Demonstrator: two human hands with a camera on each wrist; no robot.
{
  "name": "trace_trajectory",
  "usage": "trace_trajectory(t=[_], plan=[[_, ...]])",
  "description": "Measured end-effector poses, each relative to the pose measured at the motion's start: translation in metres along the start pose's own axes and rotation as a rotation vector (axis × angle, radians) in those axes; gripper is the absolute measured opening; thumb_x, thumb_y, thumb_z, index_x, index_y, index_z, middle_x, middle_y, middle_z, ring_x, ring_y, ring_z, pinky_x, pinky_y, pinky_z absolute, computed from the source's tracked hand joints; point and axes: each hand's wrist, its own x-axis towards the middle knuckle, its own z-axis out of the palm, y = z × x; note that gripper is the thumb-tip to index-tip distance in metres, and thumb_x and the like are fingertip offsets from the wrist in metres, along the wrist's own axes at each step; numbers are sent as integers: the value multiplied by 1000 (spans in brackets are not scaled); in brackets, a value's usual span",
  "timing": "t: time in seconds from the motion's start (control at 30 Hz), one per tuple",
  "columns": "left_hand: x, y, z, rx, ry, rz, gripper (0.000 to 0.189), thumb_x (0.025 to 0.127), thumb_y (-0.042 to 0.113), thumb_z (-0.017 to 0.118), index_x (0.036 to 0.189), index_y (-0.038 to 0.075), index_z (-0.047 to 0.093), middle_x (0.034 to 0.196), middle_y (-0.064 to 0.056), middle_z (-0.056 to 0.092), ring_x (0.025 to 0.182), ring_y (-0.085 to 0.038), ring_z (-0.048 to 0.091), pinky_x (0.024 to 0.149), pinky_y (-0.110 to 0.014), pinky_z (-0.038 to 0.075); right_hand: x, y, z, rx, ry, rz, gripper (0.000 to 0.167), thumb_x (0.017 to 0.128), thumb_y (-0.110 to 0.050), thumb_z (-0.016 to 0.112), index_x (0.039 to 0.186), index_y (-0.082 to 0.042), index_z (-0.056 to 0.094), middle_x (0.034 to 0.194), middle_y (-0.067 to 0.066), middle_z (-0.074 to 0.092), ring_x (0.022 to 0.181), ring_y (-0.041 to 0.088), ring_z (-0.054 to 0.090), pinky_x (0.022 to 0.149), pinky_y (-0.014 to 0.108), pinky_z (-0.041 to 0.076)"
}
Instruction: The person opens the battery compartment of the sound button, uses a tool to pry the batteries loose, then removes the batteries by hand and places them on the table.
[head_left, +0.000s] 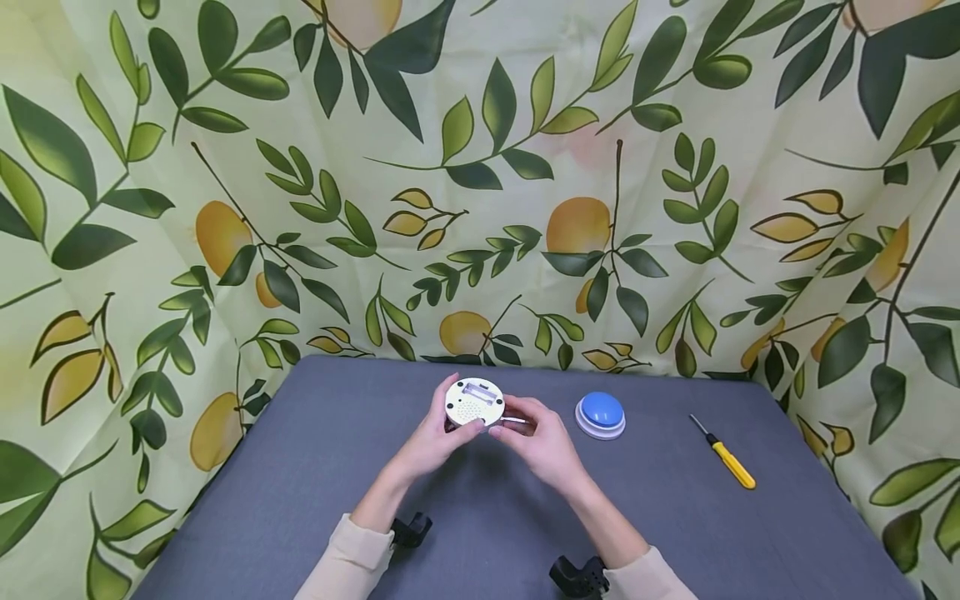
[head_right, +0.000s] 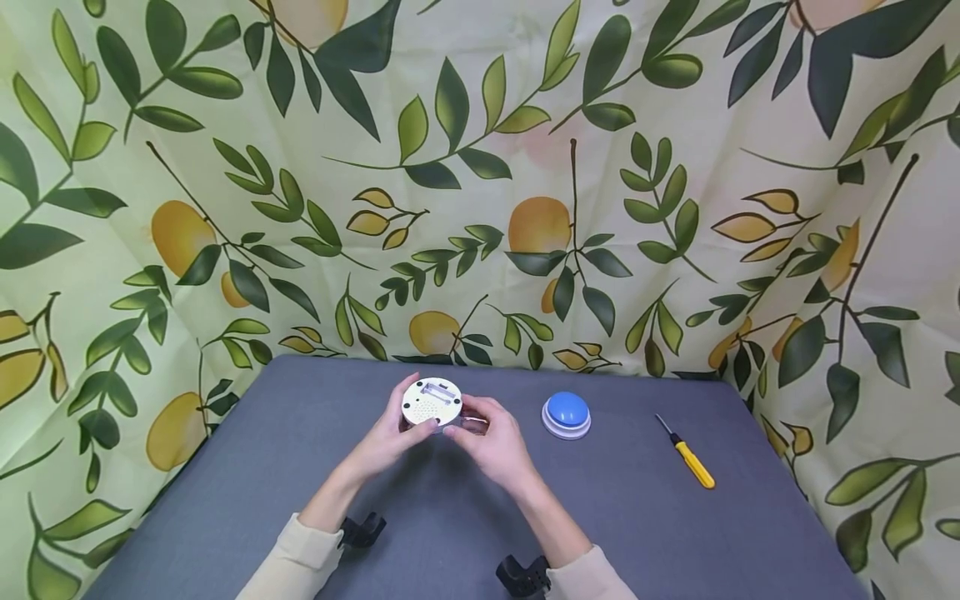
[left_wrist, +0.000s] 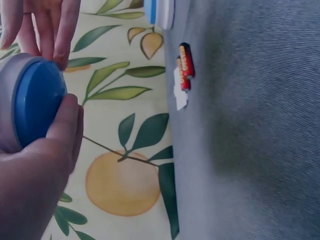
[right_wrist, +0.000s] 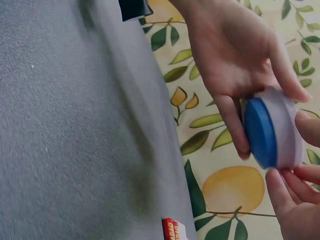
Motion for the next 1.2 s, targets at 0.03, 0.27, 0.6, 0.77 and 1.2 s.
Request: trace_trajectory(t=[0.03, 0.27, 0.6, 0.77, 1.2], plan=[[-1, -1, -1, -23, -20, -1, 89, 97, 16, 68, 161, 6, 7, 157, -22, 31, 140, -30, 36, 115, -44, 29, 0, 1, 2, -3, 10, 1, 54, 84, -6, 83, 133, 2, 63, 123, 15, 62, 112, 31, 66, 94, 36, 54], [-7, -4, -12, -63, -105, 0, 81, 102, 8, 59, 161, 1, 4, 164, -23, 17, 151, -35, 21, 118, -40, 26, 9, 3, 10, -9, 31, 30, 70, 81, -8, 86, 141, 7, 53, 130, 18, 58, 116, 33, 64, 94, 44, 53], [-3, -11, -32, 82, 9, -57, 76, 93, 9, 74, 155, 0, 31, 150, -25, 46, 131, -38, 53, 105, -45, 46, 31, 17, 17, -54, -53, 52, 67, 82, 0, 83, 140, 11, 51, 128, 23, 58, 111, 36, 66, 89, 35, 56], [4, -17, -35, 117, 81, -80, 74, 88, 5, 79, 149, -6, 39, 140, -26, 54, 122, -37, 60, 101, -46, 50, 40, 21, 20, -92, -79, 62, 65, 83, 1, 81, 139, 15, 51, 126, 26, 62, 108, 37, 67, 87, 35, 57], [18, -42, -36, 182, 118, -147, 71, 81, 2, 82, 139, -14, 45, 130, -27, 60, 116, -36, 62, 99, -48, 49, 53, 61, 31, -146, -77, 127, 64, 81, -4, 84, 134, 14, 55, 116, 22, 69, 108, 33, 68, 89, 41, 56]])
